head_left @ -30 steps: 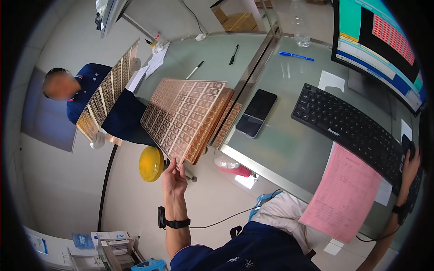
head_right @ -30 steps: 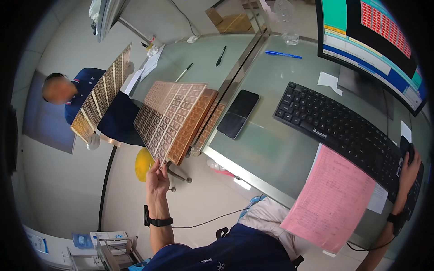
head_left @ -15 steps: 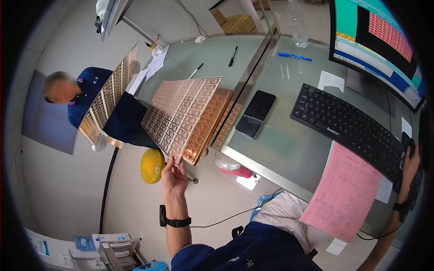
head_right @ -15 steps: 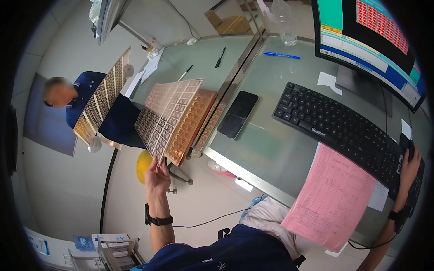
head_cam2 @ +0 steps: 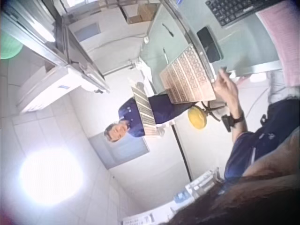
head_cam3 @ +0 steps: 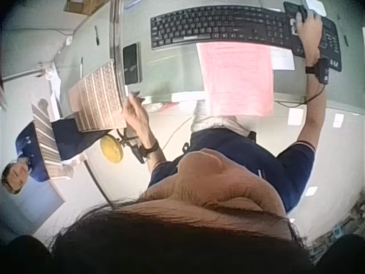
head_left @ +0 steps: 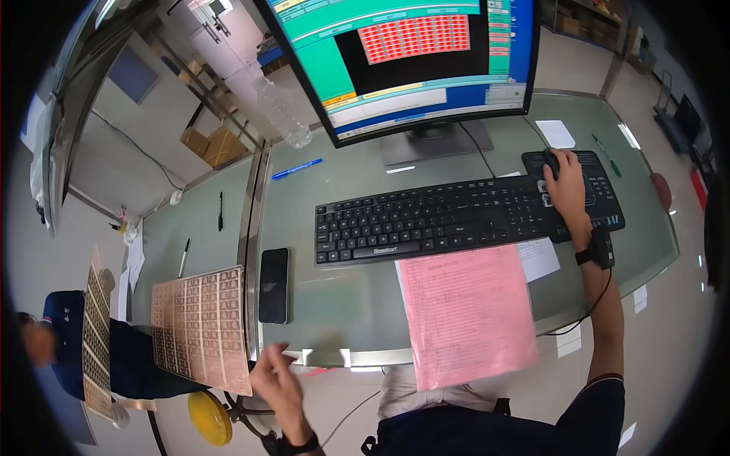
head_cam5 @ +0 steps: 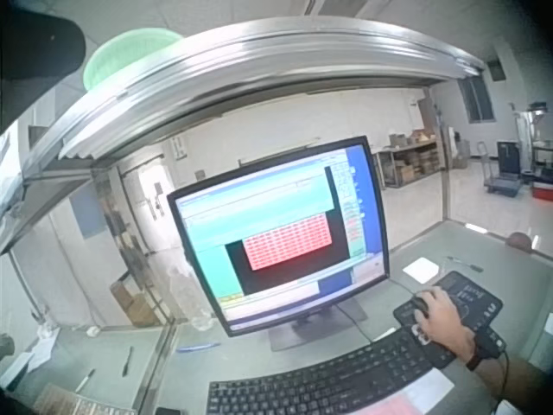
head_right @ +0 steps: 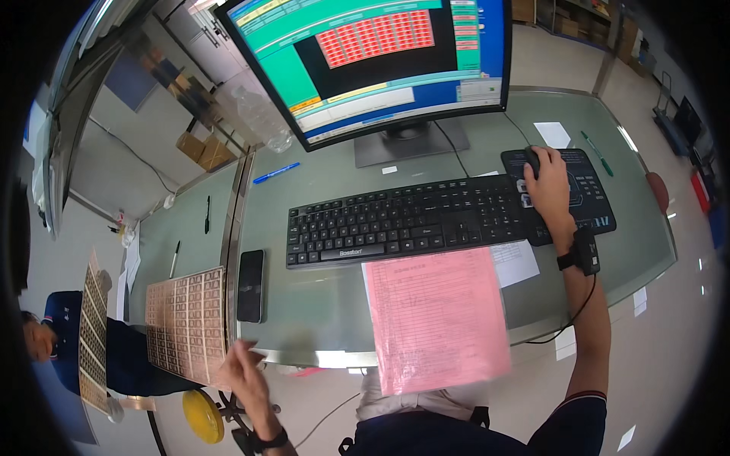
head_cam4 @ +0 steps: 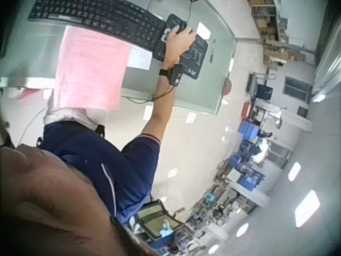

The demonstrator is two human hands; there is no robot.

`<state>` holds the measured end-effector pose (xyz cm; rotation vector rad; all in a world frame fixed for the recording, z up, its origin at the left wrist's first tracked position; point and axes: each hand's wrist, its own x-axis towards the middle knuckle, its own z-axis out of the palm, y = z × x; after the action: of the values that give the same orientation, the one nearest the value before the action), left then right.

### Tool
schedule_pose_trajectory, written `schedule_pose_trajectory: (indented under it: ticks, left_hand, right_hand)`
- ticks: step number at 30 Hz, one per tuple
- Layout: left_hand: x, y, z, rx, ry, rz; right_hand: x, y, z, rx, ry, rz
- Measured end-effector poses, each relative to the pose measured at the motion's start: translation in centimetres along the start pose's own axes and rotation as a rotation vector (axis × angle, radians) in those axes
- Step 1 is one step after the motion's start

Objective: Using specialized CAM software to inspect or edit printed circuit board (PCB) layouts.

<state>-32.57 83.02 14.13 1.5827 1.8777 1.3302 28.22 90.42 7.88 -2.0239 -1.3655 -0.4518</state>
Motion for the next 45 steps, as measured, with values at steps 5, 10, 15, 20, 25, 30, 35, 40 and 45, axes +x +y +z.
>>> schedule_pose_trajectory:
  ticks: [5, 10, 15, 20, 25, 30, 35, 40, 45]
  left_hand:
    - [5.6, 7.5, 10.7, 0.188, -0.387, 0.591]
    - [10.4, 4.0, 16.8, 0.321, -0.501, 0.753]
    - [10.7, 3.6, 16.9, 0.292, -0.508, 0.678]
    - [9.2, 8.6, 17.9, 0.283, -0.510, 0.815]
    - [7.8, 10.7, 21.2, 0.335, -0.670, 0.966]
    - [7.3, 9.3, 22.3, 0.387, -0.727, 0.927]
    - [6.1, 9.1, 22.3, 0.354, -0.678, 1.007]
    - [6.1, 9.2, 22.9, 0.371, -0.691, 1.001]
    - [6.2, 9.2, 22.9, 0.376, -0.679, 1.008]
  right_hand:
    - [-0.6, 0.3, -0.8, -0.001, -0.004, 0.038]
    - [-1.1, 0.1, -0.4, -0.017, 0.012, 0.014]
    - [-0.6, -0.7, -0.6, -0.001, 0.032, 0.010]
    - [-0.2, -0.8, -0.6, 0.000, 0.004, 0.047]
    - [-0.6, -0.3, -1.2, 0.004, 0.035, 0.023]
    - [-1.0, -1.0, -0.7, 0.024, 0.005, 0.041]
    - [-0.9, -1.4, -1.5, 0.032, 0.008, 0.044]
    - [-0.8, -1.5, -1.8, 0.015, 0.025, 0.039]
    - [-0.7, -1.4, -1.5, 0.006, 0.029, 0.039]
